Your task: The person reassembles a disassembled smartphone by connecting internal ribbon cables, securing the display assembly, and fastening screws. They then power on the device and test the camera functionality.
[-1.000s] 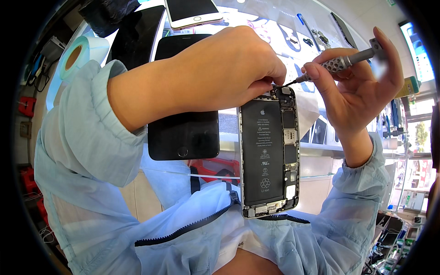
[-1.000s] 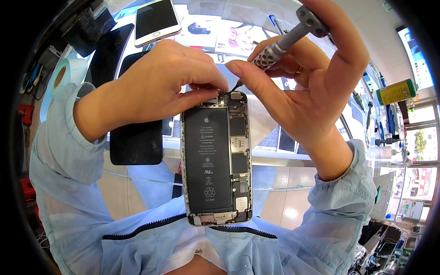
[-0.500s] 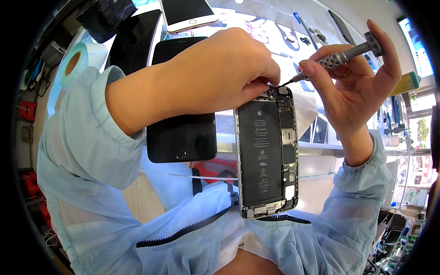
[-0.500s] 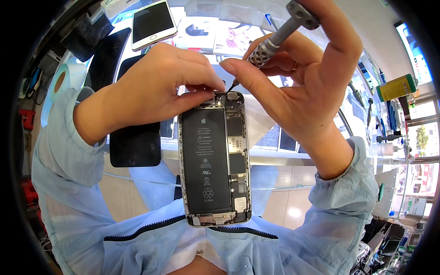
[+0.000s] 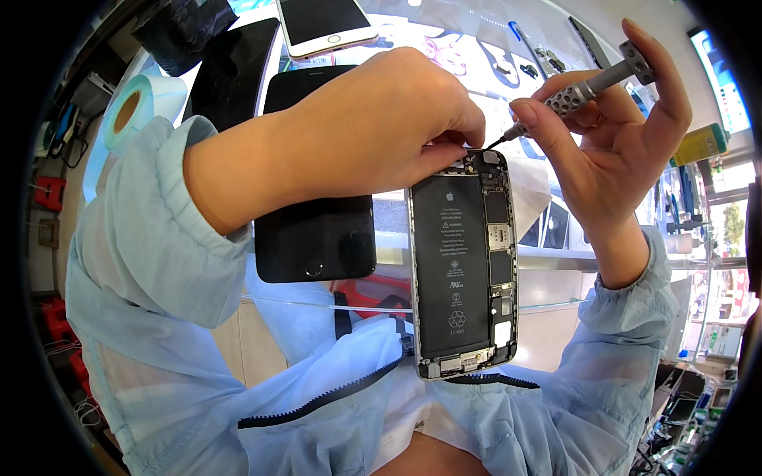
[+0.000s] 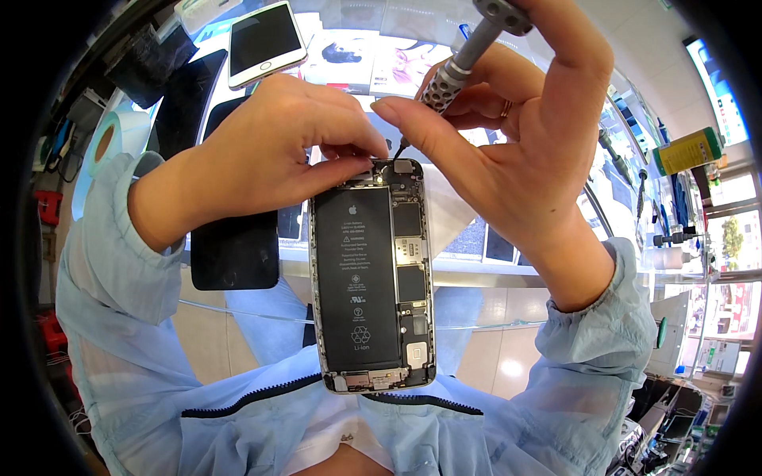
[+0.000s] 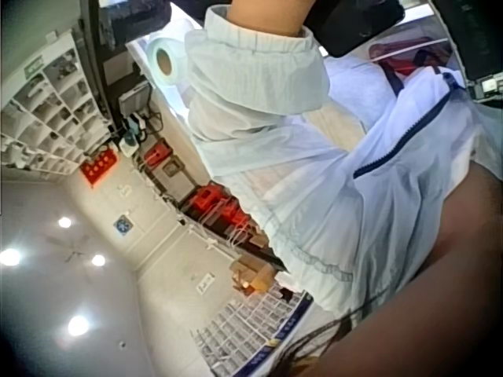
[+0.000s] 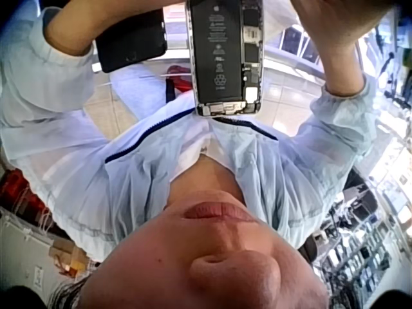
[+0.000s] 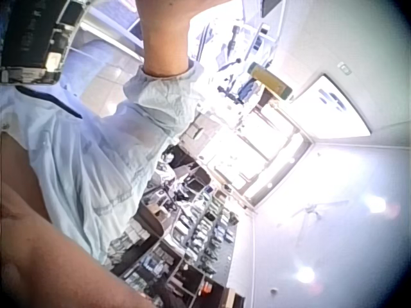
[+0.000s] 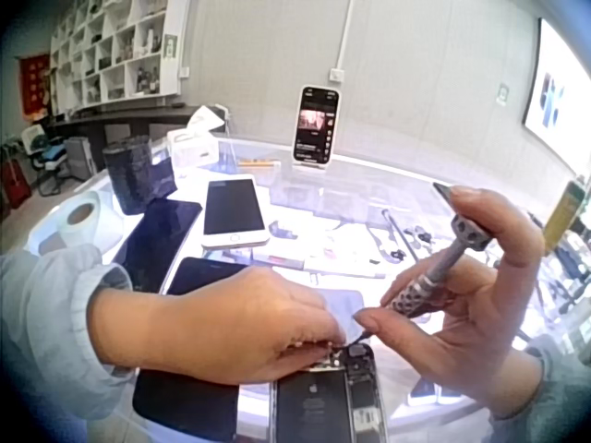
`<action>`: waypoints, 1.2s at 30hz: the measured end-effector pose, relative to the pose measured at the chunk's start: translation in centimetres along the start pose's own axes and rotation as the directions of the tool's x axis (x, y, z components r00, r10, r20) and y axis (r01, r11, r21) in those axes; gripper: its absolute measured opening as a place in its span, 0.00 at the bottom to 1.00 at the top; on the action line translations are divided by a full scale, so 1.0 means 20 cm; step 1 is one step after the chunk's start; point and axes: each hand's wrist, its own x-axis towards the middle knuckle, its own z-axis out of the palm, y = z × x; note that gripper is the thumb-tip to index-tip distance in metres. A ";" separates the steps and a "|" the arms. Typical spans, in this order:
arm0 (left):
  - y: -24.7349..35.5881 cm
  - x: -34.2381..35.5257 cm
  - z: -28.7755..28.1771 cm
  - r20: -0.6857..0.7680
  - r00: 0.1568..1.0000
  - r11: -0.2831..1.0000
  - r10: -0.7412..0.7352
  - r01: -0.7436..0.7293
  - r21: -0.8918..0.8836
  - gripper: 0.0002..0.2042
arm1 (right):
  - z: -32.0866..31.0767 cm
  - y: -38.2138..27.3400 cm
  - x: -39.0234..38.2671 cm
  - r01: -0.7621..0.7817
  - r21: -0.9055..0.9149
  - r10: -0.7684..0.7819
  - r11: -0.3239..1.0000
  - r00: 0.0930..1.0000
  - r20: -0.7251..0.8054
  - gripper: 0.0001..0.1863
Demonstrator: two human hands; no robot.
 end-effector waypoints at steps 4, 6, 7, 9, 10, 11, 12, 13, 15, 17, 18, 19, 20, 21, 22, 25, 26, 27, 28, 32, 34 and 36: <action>0.00 0.02 -0.01 -0.013 1.000 1.000 0.011 -0.011 0.002 0.07 | -0.01 0.01 0.01 -0.012 0.024 0.013 1.000 1.000 -0.024 0.43; 0.00 0.02 -0.01 -0.021 1.000 1.000 0.014 -0.014 -0.007 0.07 | -0.01 0.01 0.02 -0.008 0.023 0.009 1.000 1.000 -0.029 0.43; 0.00 0.02 -0.01 -0.027 1.000 1.000 0.014 -0.014 -0.009 0.07 | -0.01 0.01 0.02 -0.006 0.021 0.007 1.000 1.000 -0.028 0.43; 0.01 0.02 -0.02 -0.033 0.999 1.000 0.022 -0.022 -0.006 0.07 | -0.01 0.01 0.03 0.003 0.027 -0.002 1.000 1.000 -0.026 0.44; 0.00 0.00 0.01 -0.037 0.999 0.999 0.036 -0.037 -0.011 0.07 | 0.01 0.00 0.00 0.004 0.021 -0.004 1.000 1.000 -0.024 0.44; 0.00 -0.03 0.04 -0.037 0.998 0.999 0.053 -0.053 -0.007 0.07 | 0.03 -0.01 -0.03 0.006 0.015 -0.006 1.000 1.000 -0.022 0.44; -0.01 -0.05 0.07 -0.037 0.997 0.998 0.070 -0.070 -0.004 0.08 | 0.05 -0.03 -0.06 0.006 0.017 -0.006 1.000 1.000 -0.020 0.44; -0.01 -0.05 0.07 -0.035 0.996 0.997 0.076 -0.076 0.004 0.08 | 0.05 -0.03 -0.06 0.009 0.029 -0.009 1.000 1.000 -0.020 0.44; -0.01 -0.06 0.06 -0.036 0.997 0.998 0.063 -0.063 -0.005 0.07 | 0.06 -0.03 -0.06 0.016 0.049 -0.015 0.999 1.000 -0.020 0.44; 0.00 -0.06 0.06 -0.027 0.998 0.998 0.060 -0.060 -0.002 0.07 | 0.07 -0.04 -0.05 0.023 0.062 -0.021 0.998 1.000 -0.023 0.44; 0.00 -0.06 0.05 -0.019 0.998 0.998 0.062 -0.062 0.006 0.07 | 0.06 -0.04 -0.05 0.036 0.054 -0.035 0.998 0.999 -0.020 0.45; 0.00 -0.06 0.05 -0.010 0.998 0.998 0.066 -0.066 0.012 0.07 | 0.05 -0.04 -0.05 0.048 0.045 -0.048 0.998 0.999 -0.017 0.45; 0.00 -0.06 0.05 -0.003 0.998 0.997 0.069 -0.069 0.019 0.07 | 0.05 -0.03 -0.05 0.060 0.037 -0.060 0.998 0.998 -0.013 0.45; 0.00 -0.06 0.04 0.004 0.997 0.997 0.072 -0.072 0.026 0.07 | 0.04 -0.03 -0.05 0.052 0.041 -0.051 0.998 0.999 -0.015 0.45; 0.01 -0.06 0.04 0.009 0.997 0.997 0.074 -0.074 0.036 0.07 | 0.04 -0.03 -0.05 0.046 0.047 -0.046 0.998 0.999 -0.018 0.45; 0.02 -0.06 0.03 0.033 0.996 0.993 0.086 -0.088 0.083 0.07 | 0.03 -0.03 -0.05 0.046 0.049 -0.046 0.998 0.999 -0.016 0.44; 0.02 -0.06 0.03 0.035 0.995 0.991 0.093 -0.096 0.089 0.07 | 0.04 -0.02 -0.05 0.048 0.047 -0.048 0.998 0.999 -0.013 0.44; 0.02 -0.06 0.03 0.037 0.994 0.990 0.100 -0.103 0.096 0.07 | 0.04 -0.02 -0.05 0.037 0.048 -0.036 0.998 0.999 -0.018 0.44; 0.02 -0.06 0.03 0.040 0.993 0.989 0.107 -0.110 0.101 0.07 | 0.04 -0.02 -0.05 0.025 0.049 -0.024 0.998 0.999 -0.023 0.44; 0.01 -0.06 0.03 0.036 0.991 0.985 0.128 -0.132 0.107 0.07 | 0.04 -0.02 -0.06 0.011 0.031 -0.011 0.999 1.000 -0.012 0.43; 0.01 -0.06 0.03 0.034 0.991 0.986 0.129 -0.132 0.106 0.07 | 0.04 -0.01 -0.06 0.012 0.032 -0.012 0.999 1.000 -0.017 0.44; 0.01 -0.06 0.03 0.039 0.991 0.985 0.127 -0.130 0.111 0.07 | 0.04 -0.01 -0.06 0.005 0.036 -0.005 0.999 1.000 -0.019 0.44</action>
